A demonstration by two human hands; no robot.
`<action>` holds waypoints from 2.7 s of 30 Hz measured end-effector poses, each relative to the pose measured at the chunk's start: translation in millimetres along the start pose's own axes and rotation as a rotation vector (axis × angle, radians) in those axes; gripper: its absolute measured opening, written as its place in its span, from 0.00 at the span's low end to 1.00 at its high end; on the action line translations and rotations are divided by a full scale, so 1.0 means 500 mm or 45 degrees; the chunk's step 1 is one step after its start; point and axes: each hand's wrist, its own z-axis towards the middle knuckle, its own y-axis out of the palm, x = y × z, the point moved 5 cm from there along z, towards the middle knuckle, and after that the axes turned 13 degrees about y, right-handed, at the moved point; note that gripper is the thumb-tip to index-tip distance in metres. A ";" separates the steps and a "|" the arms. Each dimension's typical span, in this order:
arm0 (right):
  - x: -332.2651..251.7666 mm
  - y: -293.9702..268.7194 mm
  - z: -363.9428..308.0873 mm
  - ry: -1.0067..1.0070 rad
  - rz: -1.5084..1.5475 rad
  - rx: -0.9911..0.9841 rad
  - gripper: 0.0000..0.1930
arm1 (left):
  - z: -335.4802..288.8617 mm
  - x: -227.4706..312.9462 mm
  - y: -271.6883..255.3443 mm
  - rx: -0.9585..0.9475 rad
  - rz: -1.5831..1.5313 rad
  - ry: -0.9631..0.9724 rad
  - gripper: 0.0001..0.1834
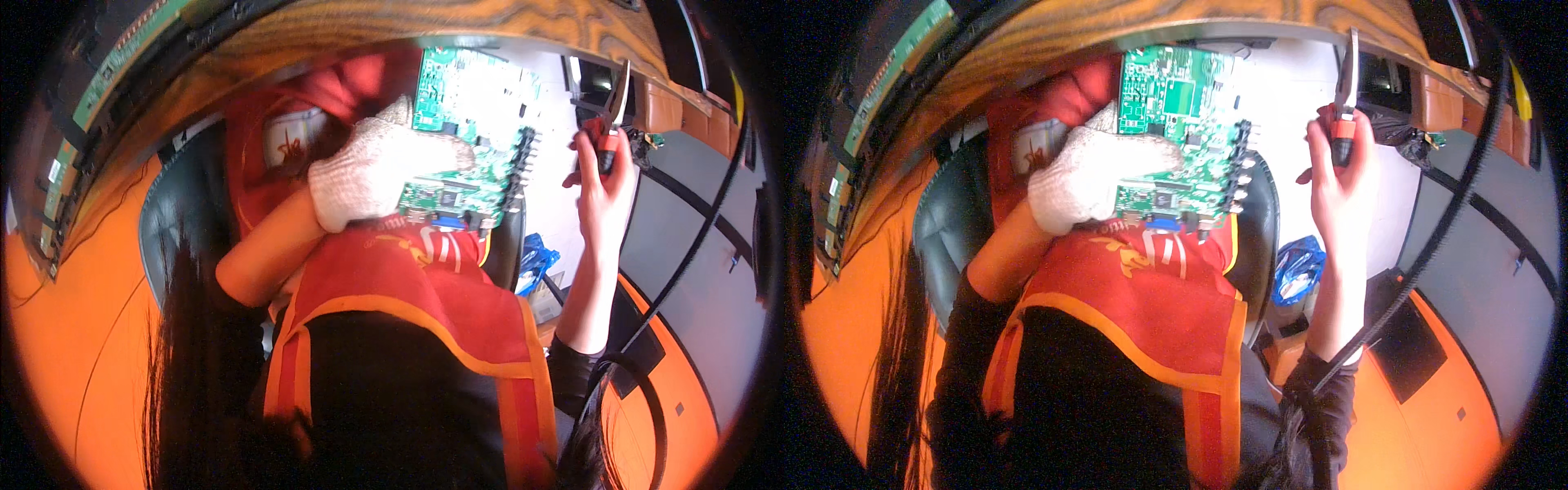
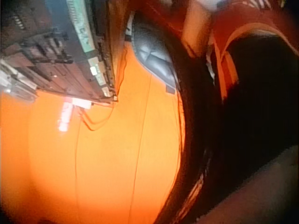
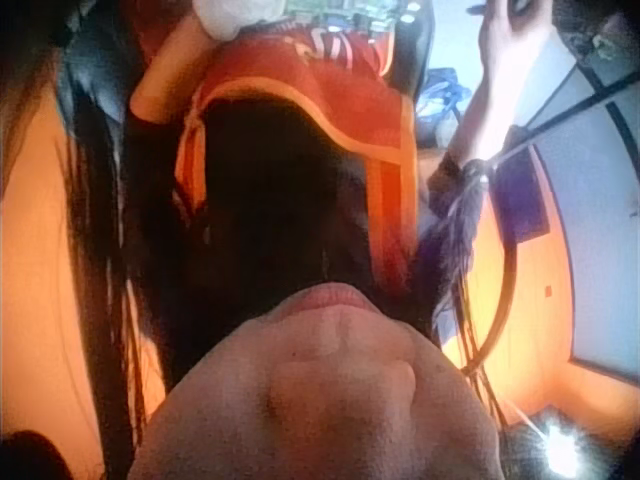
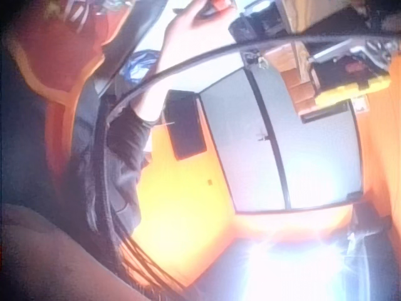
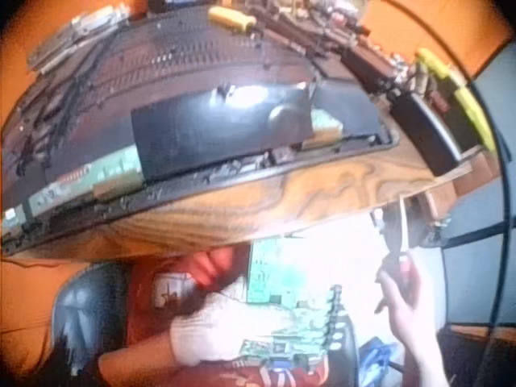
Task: The person holds a green circuit board and uses pliers to remove small components from its surface. They wear a glove on the left hand while manipulating the board and tools. The person repeatedly targets different areas of the board, extracting parts with the pliers throughout the clip.
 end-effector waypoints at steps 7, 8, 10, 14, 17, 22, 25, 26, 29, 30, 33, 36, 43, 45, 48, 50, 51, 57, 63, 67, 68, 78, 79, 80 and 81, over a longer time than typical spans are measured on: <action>0.013 0.024 0.074 0.015 0.690 -0.423 0.10 | 0.040 0.040 0.010 -0.373 0.222 -0.072 0.21; 0.015 0.031 0.072 0.007 0.720 -0.515 0.10 | 0.037 0.040 0.005 -0.373 0.364 -0.058 0.21; 0.009 0.039 0.069 -0.086 0.612 -0.672 0.10 | 0.038 0.040 0.002 -0.472 0.605 -0.025 0.21; -0.007 0.063 0.054 -0.193 0.548 -0.810 0.12 | 0.035 0.040 -0.013 -0.571 0.798 -0.160 0.16; -0.028 0.067 0.046 -0.352 0.400 -0.721 0.15 | 0.045 0.058 0.014 -1.077 1.459 0.324 0.19; -0.025 0.060 0.034 -0.235 -0.022 -0.818 0.17 | 0.048 0.051 0.008 -1.304 1.572 0.526 0.20; -0.032 0.061 0.034 -0.347 0.008 -0.870 0.18 | 0.053 0.046 -0.008 -1.393 1.605 0.640 0.21; -0.033 0.063 0.035 -0.372 0.050 -0.871 0.17 | 0.055 0.046 -0.009 -1.419 1.608 0.675 0.21; -0.028 0.065 0.035 -0.400 0.048 -0.850 0.13 | 0.048 0.049 0.006 -1.464 1.572 0.748 0.22; -0.023 0.067 0.037 -0.344 0.082 -0.870 0.13 | 0.040 0.051 0.018 -1.487 1.527 0.762 0.22; -0.011 0.068 0.038 -0.240 0.151 -0.895 0.11 | 0.038 0.046 0.016 -0.734 1.130 0.173 0.23; -0.004 0.065 0.038 -0.228 0.180 -0.846 0.11 | 0.035 0.055 0.032 -0.790 0.987 0.032 0.24; 0.049 0.019 0.031 -0.015 0.738 -0.771 0.12 | 0.079 0.023 -0.048 -0.344 -0.037 -0.291 0.24; 0.087 0.008 0.029 0.179 0.951 -0.652 0.11 | 0.083 0.008 -0.087 -0.090 0.008 -0.220 0.20; 0.126 0.011 0.018 0.256 1.266 -0.479 0.09 | 0.052 -0.034 -0.066 -0.548 0.298 -0.260 0.18; 0.144 0.026 -0.005 0.347 1.361 -0.431 0.08 | 0.027 -0.040 -0.033 -0.915 0.897 0.163 0.15; 0.145 0.040 -0.015 0.312 1.412 -0.403 0.08 | 0.011 -0.048 -0.020 -0.878 0.945 0.224 0.14; 0.166 0.111 -0.103 0.405 1.731 -0.149 0.12 | -0.017 -0.048 0.053 -0.641 0.850 0.465 0.23; 0.141 0.116 -0.147 0.096 1.684 -0.065 0.11 | -0.039 -0.063 0.063 0.001 -0.436 0.214 0.18; 0.142 0.135 -0.163 0.156 1.669 -0.027 0.11 | -0.056 -0.086 0.056 0.256 -0.529 0.097 0.14; 0.142 0.136 -0.165 0.166 1.649 -0.041 0.11 | -0.062 -0.090 0.052 0.330 -0.471 0.074 0.13; 0.154 0.135 -0.109 0.381 1.779 -0.372 0.06 | -0.068 -0.046 0.015 0.187 0.776 0.696 0.19; 0.151 0.151 -0.102 0.391 1.836 -0.449 0.07 | -0.078 -0.050 -0.003 0.236 0.587 0.580 0.19; 0.167 0.159 -0.100 0.421 1.774 -0.506 0.07 | -0.082 -0.063 -0.017 0.332 0.430 0.467 0.19; 0.176 0.167 -0.101 0.450 1.710 -0.562 0.07 | -0.087 -0.070 -0.022 0.317 0.167 0.439 0.20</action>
